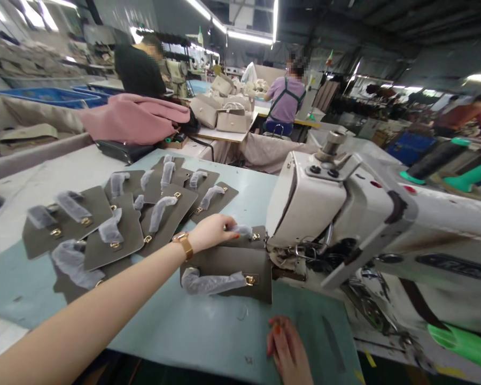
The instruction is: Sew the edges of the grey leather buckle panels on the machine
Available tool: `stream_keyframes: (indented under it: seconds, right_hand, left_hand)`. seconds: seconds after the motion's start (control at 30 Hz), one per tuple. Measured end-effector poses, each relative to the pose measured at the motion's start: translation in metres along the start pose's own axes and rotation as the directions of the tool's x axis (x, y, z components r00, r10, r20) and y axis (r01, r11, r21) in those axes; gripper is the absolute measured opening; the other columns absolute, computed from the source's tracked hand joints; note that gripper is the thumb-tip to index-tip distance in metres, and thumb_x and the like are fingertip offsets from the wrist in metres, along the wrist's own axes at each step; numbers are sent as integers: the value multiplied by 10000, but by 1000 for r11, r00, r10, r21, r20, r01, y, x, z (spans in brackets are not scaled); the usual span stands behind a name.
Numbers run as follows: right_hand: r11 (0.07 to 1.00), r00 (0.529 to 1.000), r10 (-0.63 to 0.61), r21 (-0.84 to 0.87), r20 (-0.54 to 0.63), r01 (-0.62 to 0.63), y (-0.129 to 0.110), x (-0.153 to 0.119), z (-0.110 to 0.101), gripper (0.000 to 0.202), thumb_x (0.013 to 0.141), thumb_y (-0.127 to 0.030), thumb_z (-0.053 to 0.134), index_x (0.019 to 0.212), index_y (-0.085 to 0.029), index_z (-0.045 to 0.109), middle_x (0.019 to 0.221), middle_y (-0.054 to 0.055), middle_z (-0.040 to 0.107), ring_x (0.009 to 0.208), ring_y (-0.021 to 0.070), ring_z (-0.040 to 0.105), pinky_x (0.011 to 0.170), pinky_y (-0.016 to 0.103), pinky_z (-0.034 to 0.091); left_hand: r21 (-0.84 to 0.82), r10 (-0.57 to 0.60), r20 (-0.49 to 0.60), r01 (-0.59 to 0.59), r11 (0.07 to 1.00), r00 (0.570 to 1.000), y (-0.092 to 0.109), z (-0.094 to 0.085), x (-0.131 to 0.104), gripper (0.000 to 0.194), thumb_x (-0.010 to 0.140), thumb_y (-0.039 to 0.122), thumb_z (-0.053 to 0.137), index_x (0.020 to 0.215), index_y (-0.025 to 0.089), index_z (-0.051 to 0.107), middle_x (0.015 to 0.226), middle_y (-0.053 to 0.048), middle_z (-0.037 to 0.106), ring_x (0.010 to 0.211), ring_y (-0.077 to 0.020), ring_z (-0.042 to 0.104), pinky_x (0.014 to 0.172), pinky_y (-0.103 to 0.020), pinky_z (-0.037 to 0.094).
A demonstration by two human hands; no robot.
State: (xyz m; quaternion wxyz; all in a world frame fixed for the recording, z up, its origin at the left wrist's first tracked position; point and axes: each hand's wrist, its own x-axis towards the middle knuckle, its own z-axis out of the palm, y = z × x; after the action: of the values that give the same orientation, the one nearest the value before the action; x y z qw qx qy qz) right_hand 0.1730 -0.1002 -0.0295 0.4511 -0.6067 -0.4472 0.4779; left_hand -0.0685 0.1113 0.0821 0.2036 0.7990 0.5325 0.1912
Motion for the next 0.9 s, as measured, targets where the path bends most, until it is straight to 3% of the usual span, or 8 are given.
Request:
stream_keyframes:
  seconds: [0.1, 0.23, 0.33, 0.43, 0.57, 0.67, 0.83, 0.9]
  right_hand:
    - [970, 999, -41, -238, -9, 38, -9, -17, -23, 530, 875, -656, 375, 951, -181, 598, 556, -8, 561, 489, 153, 542, 490, 235, 424]
    - [877, 985, -171, -457, -12, 146, -54, -22, -23, 365, 905, -528, 414, 981, -226, 604, 909, 62, 719, 845, 207, 687, 701, 237, 497]
    - [744, 959, -247, -607, 141, 281, -97, -8, 3, 226, 930, -386, 443, 1038, -246, 585, 951, 35, 723, 842, 200, 698, 687, 241, 492]
    - [551, 904, -416, -765, 95, 334, -128, 17, 38, 173, 919, -330, 508, 1022, -208, 575, 921, 67, 727, 758, 237, 704, 594, 274, 460]
    - [364, 856, -507, -874, 102, 320, -147, 48, 74, 103, 914, -268, 558, 973, -186, 574, 867, 87, 715, 727, 246, 696, 524, 277, 394]
    - [267, 857, -496, -914, 142, 306, -152, 55, 79, 112, 938, -256, 524, 853, -204, 575, 739, 51, 690, 583, 219, 670, 456, 280, 307]
    - [433, 869, -469, -816, 157, 382, -129, 29, 53, 129, 958, -278, 488, 923, -207, 590, 773, 31, 702, 668, 214, 690, 521, 264, 388]
    - [551, 877, -463, -734, 126, 396, -112, 14, 41, 123, 945, -273, 498, 976, -198, 590, 835, 40, 716, 706, 213, 695, 572, 260, 446]
  left_hand:
    - [-8, -55, -195, 55, 998, 979, 3, -31, -34, 319, 810, 446, 578, 953, 175, 668, 782, -30, 674, 665, -173, 574, 591, -254, 395]
    - [4, -86, -456, 99, 995, 886, 17, -87, -92, 334, 821, 446, 582, 1045, 205, 642, 785, 6, 648, 634, -144, 541, 604, -239, 406]
    - [141, 7, -428, 59, 988, 904, 28, -109, -126, 318, 825, 468, 576, 1033, 238, 648, 925, 1, 685, 750, -163, 589, 690, -246, 433]
    - [130, -55, -375, 111, 985, 925, 37, -110, -145, 352, 816, 512, 568, 1011, 233, 657, 885, -1, 705, 720, -170, 601, 660, -244, 441]
    - [90, -139, -333, 178, 980, 933, 40, -105, -154, 361, 793, 526, 577, 980, 235, 677, 809, 8, 704, 644, -171, 587, 609, -245, 432]
    - [90, -180, -296, 215, 972, 938, 33, -104, -158, 380, 786, 548, 577, 1004, 251, 670, 807, 19, 705, 637, -174, 590, 601, -247, 432]
    - [218, -252, -64, 260, 941, 966, 25, -112, -147, 332, 840, 535, 520, 979, 280, 681, 858, 15, 729, 734, -213, 649, 676, -288, 458]
    - [257, -186, -122, 212, 943, 975, 34, -115, -126, 319, 853, 510, 523, 962, 259, 686, 868, -6, 725, 754, -227, 651, 728, -331, 471]
